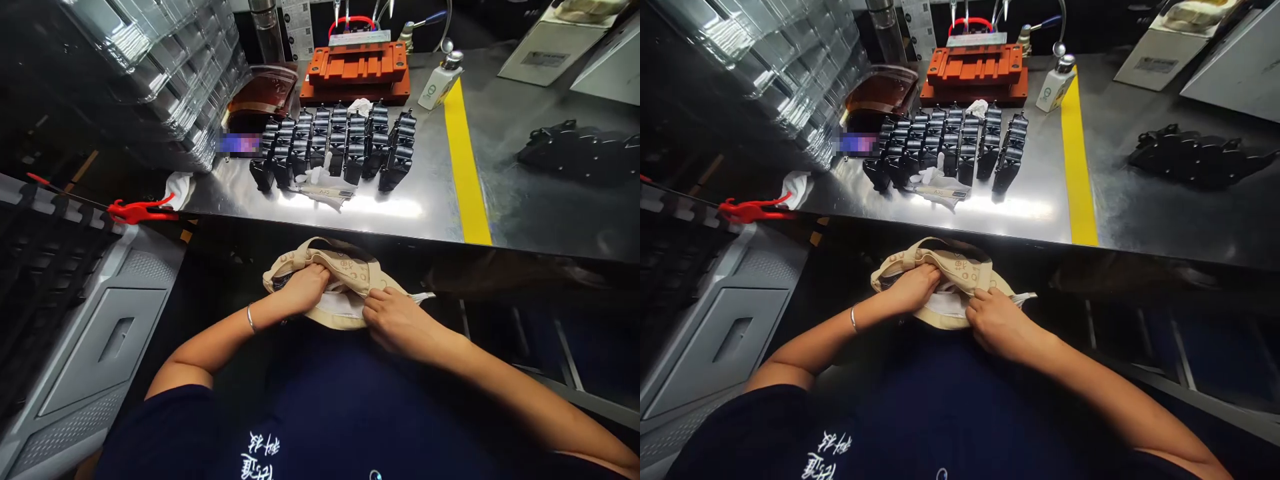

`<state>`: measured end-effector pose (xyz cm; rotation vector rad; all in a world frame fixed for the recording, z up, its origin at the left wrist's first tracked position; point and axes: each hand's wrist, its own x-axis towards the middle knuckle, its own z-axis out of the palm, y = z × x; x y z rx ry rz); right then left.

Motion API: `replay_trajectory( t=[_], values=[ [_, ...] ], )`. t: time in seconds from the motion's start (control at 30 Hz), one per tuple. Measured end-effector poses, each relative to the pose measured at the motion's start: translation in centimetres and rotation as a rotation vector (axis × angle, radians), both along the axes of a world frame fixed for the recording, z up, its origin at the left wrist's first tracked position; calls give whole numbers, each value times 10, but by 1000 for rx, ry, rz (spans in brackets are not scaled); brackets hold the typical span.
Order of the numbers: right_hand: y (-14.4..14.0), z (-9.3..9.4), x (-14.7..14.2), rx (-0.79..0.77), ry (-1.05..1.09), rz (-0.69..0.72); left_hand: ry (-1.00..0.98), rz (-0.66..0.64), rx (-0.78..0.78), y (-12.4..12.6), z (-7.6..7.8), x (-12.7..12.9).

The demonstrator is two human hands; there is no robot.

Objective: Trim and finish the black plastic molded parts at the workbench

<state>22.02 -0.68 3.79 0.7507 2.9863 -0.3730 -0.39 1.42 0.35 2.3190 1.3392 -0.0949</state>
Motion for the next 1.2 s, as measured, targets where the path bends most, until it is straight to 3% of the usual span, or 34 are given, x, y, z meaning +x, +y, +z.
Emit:
replay_trajectory(
  t=[0.13, 0.23, 0.33, 0.47, 0.63, 0.83, 1.03, 1.2],
  values=[
    [-6, -11, -23, -3, -62, -58, 119, -68, -16, 6, 3, 9],
    [-7, -30, -43, 14, 14, -33, 225, -41, -139, 9, 6, 11],
    [-4, -47, -53, 33, -6, -100, 227, -25, -218, 14, 10, 6],
    [2, -55, -54, -6, -163, -203, 171, -30, -294, 16, 7, 2],
    [2, -60, -50, -14, -216, -111, 190, 110, -110, 10, -5, 11],
    [-10, -69, -48, 30, -189, -37, 202, 231, 68, 5, 1, -1],
    [-26, -53, -53, -132, -294, 9, 199, 240, 165, -12, -4, -13],
    [-20, -37, -51, -212, -378, 9, 72, 138, 307, -23, -16, -17]
  ],
)
